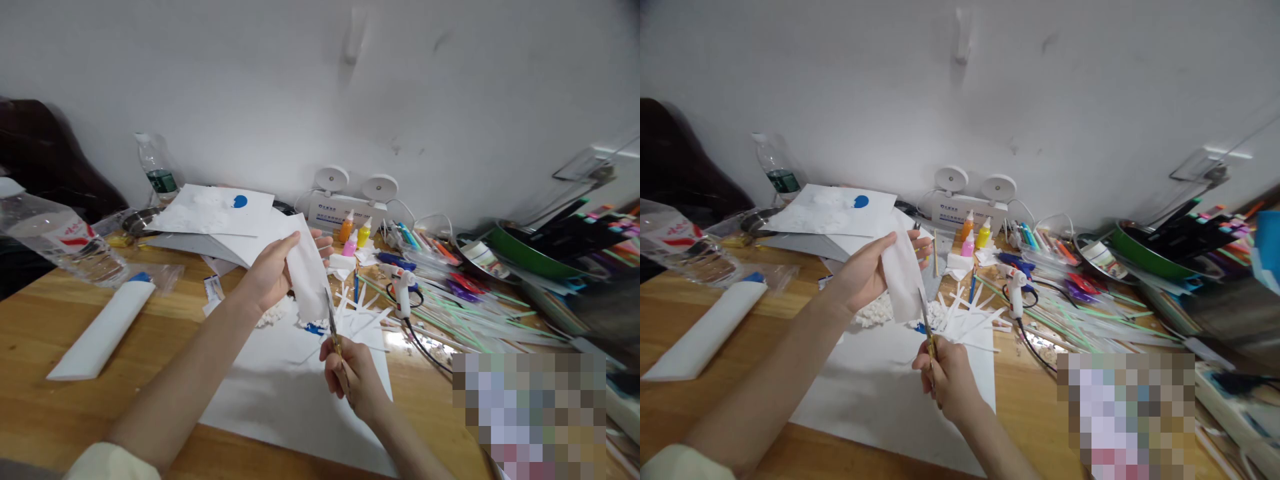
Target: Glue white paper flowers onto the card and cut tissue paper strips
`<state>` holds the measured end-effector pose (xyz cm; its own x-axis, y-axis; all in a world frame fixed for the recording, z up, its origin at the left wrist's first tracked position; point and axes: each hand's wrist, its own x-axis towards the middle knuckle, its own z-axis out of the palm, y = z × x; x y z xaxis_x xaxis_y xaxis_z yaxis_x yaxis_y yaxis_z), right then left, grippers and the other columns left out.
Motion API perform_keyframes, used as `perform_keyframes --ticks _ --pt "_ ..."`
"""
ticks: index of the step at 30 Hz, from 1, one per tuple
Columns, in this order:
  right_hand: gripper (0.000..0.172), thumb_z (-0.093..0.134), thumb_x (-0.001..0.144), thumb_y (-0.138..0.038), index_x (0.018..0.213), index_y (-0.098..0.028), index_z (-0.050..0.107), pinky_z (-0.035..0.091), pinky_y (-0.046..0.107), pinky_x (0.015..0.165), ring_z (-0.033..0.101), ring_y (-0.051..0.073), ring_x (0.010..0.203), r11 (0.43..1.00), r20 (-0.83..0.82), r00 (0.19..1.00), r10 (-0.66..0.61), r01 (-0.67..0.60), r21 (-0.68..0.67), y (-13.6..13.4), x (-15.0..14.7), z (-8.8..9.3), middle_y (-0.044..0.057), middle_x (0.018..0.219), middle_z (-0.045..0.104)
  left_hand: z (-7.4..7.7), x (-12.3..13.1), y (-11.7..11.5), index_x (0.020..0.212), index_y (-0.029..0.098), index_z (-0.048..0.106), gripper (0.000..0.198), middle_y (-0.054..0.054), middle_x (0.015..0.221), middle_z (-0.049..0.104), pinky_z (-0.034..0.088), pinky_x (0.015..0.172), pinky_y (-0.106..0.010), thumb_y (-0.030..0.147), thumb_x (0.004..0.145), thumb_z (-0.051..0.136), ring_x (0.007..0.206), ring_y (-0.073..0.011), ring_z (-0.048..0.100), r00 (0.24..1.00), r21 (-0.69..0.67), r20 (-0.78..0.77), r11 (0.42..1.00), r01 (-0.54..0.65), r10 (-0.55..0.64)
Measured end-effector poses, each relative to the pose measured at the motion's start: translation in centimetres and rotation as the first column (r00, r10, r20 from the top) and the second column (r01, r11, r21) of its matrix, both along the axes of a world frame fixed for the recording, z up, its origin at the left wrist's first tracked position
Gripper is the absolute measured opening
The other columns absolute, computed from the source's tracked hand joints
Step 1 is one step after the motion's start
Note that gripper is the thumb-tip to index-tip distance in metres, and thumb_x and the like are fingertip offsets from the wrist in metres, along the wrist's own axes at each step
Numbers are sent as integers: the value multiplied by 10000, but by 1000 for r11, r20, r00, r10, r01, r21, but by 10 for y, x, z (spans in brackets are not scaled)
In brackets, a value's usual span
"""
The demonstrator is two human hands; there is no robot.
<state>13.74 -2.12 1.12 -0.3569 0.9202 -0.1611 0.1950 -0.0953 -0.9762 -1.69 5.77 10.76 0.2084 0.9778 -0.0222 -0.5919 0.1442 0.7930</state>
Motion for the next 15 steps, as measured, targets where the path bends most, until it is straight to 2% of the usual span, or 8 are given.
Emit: perform_keyframes --ticks 11,15 --pt "482 417 678 -649 657 -169 452 247 180 314 331 66 284 999 -15 1000 1 -2 -44 1 -1 3 -46 376 436 2 2 -2 1009 90 580 287 -144 1015 637 441 863 -399 228 814 421 971 -246 574 1000 -11 3 1000 1 -1" --pt "539 333 723 -674 714 -149 457 275 189 347 364 72 333 998 -79 995 55 -52 34 -1 1 0 -23 433 464 2 4 -4 1013 88 575 288 -148 999 643 452 845 -375 227 818 416 932 -234 594 999 -44 20 998 34 -33"
